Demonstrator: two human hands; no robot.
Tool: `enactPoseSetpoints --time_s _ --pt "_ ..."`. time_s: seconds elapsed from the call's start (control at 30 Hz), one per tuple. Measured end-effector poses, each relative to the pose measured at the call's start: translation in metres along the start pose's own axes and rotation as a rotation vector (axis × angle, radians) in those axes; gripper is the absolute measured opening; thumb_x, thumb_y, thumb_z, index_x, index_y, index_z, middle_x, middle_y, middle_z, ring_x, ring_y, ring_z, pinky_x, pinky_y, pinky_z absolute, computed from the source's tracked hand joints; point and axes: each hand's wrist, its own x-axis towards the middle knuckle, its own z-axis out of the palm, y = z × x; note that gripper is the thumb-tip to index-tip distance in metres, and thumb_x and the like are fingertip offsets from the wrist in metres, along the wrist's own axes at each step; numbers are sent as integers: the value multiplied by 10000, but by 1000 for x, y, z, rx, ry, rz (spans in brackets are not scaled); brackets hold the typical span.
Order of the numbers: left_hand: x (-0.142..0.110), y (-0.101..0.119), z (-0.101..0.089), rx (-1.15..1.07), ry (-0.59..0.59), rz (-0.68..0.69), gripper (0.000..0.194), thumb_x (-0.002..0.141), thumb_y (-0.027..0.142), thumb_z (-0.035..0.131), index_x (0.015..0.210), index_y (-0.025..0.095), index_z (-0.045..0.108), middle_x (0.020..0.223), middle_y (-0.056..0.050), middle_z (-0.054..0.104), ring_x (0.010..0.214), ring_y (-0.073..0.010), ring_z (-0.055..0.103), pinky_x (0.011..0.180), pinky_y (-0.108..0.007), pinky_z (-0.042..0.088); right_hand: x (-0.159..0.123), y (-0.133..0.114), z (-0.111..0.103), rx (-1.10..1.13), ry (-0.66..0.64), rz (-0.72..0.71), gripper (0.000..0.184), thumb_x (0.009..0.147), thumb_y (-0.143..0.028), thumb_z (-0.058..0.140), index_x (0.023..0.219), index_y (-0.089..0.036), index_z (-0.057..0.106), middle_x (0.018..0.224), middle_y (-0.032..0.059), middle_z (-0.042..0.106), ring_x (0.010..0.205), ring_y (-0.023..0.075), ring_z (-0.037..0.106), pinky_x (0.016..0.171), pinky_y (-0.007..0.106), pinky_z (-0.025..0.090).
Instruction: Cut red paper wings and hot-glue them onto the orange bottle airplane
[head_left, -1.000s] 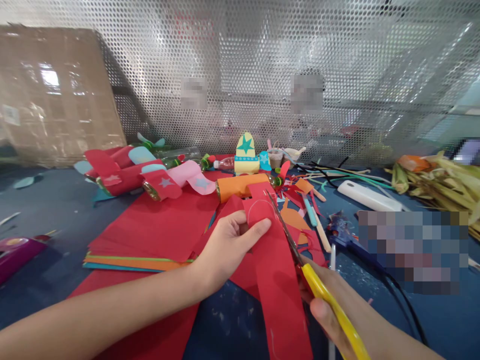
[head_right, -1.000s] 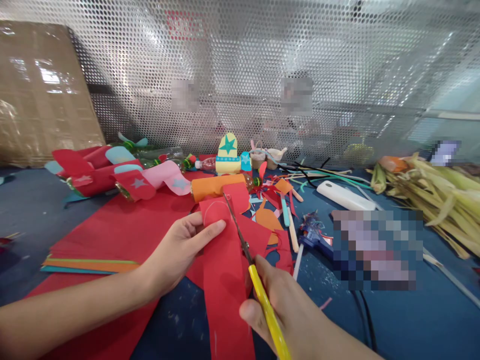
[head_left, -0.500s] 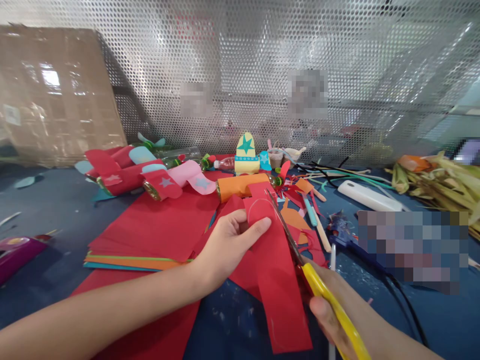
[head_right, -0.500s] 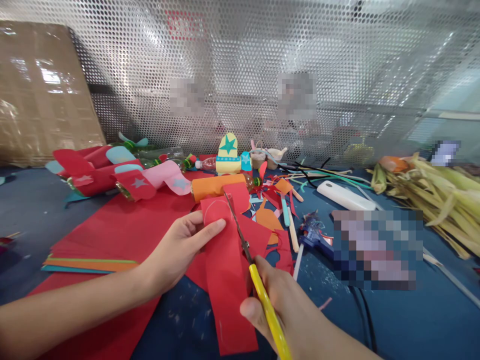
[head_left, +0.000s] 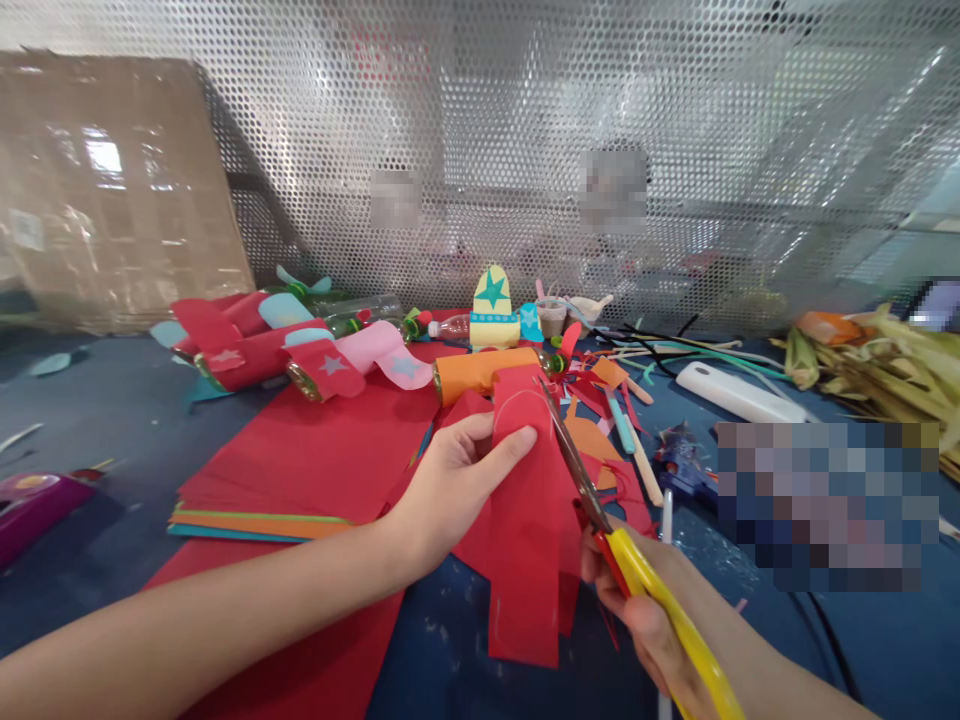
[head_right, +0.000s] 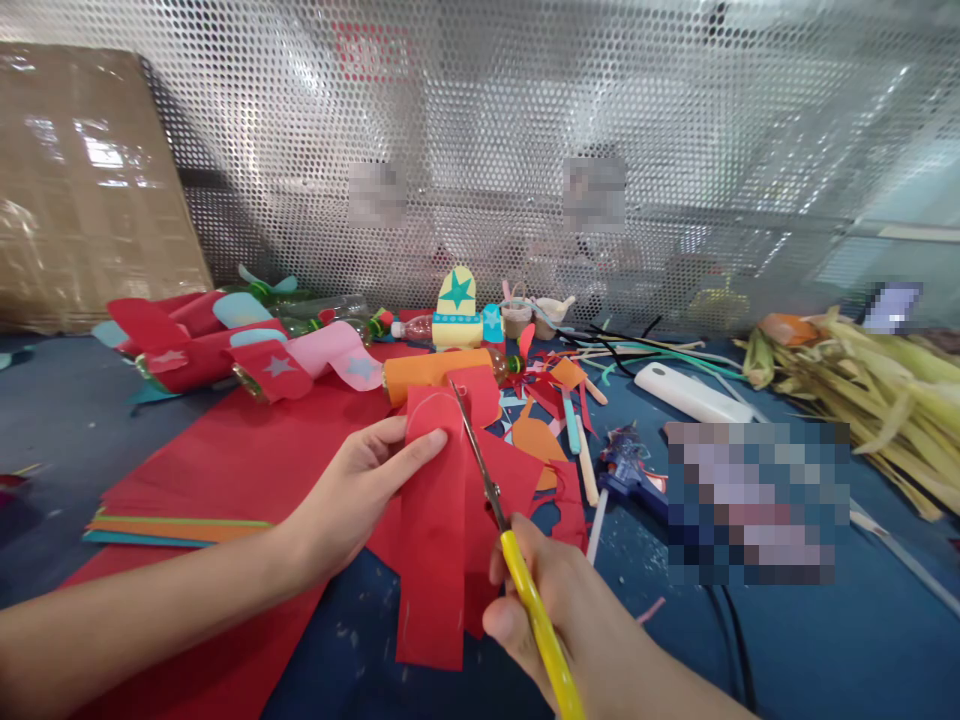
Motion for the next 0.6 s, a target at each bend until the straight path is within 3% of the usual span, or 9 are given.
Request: enactPoseSetpoints --time_s 0.33,0.6 --pt "0 0 1 -16 5 -2 174 803 324 695 913 196 738 794 -23 754 686 -148 688 646 -234 544 -1 0 1 25 -4 39 668 742 -842 318 806 -217 545 502 -32 434 520 163 541 577 291 516" --pt "0 0 0 -20 0 6 169 801 325 697 904 199 740 777 -15 751 663 -136 684 638 -220 549 0 -3 0 -3 -9 49 664 739 -845 309 785 -219 525 525 -32 450 448 125 432 460 254 422"
